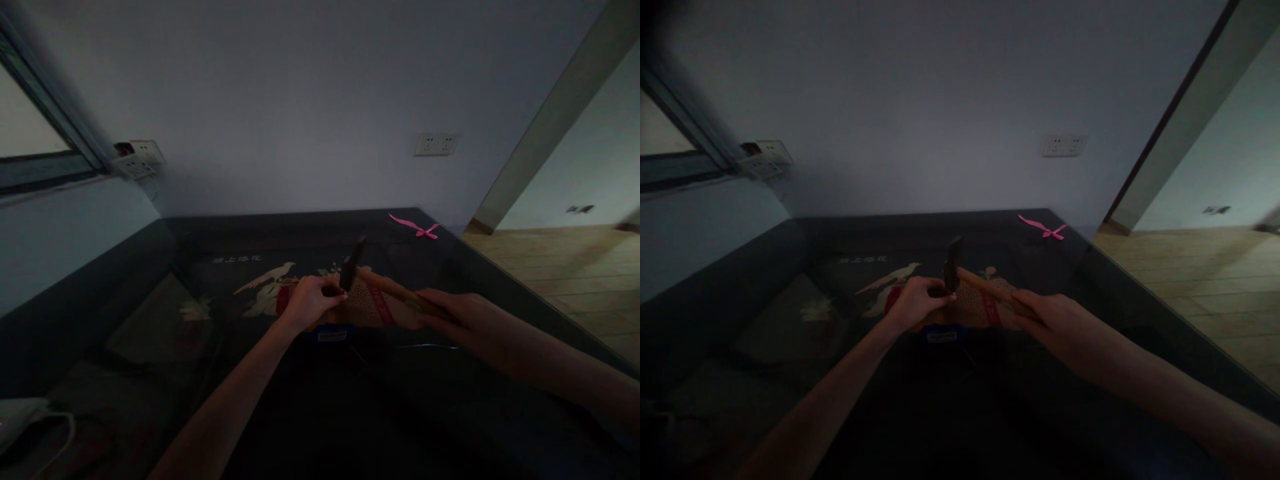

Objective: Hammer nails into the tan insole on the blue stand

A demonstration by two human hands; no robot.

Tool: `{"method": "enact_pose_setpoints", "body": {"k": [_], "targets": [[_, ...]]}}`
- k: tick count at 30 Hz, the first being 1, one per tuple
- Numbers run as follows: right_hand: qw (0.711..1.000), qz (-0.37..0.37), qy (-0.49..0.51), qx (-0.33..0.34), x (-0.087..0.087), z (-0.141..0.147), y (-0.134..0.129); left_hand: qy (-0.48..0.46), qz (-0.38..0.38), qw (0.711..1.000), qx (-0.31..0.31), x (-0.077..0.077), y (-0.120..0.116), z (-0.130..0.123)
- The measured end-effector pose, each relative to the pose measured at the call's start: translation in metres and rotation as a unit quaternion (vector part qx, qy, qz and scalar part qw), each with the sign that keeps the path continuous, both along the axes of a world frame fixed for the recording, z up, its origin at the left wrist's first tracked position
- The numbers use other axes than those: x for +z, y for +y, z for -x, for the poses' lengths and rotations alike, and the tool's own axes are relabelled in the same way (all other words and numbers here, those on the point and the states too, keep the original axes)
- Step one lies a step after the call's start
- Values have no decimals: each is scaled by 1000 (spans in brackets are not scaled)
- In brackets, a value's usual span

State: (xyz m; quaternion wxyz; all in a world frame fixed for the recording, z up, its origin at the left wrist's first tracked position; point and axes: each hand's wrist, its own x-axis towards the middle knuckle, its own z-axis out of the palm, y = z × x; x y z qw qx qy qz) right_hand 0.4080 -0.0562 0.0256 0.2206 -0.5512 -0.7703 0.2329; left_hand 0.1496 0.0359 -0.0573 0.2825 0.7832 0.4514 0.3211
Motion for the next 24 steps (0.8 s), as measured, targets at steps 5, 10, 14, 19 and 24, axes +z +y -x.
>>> {"method": "enact_pose_setpoints", "body": {"k": [5, 10, 14, 19, 24], "targets": [[1000, -3, -7, -2, -4, 1, 1, -21, -9, 1000, -5, -3, 2, 0], [1000, -6, -11, 1, -2, 2, 1, -12, -7, 1000, -6, -4, 2, 0], [1000, -14, -6, -10, -5, 2, 1, -10, -8, 1000, -5, -3, 2, 0], [1000, 4, 11, 1, -11, 2, 0, -5, 10, 1000, -5, -4, 3, 0], [1000, -16, -7, 0, -12, 2, -1, -14, 15, 1000, -5, -5, 5, 0]]}}
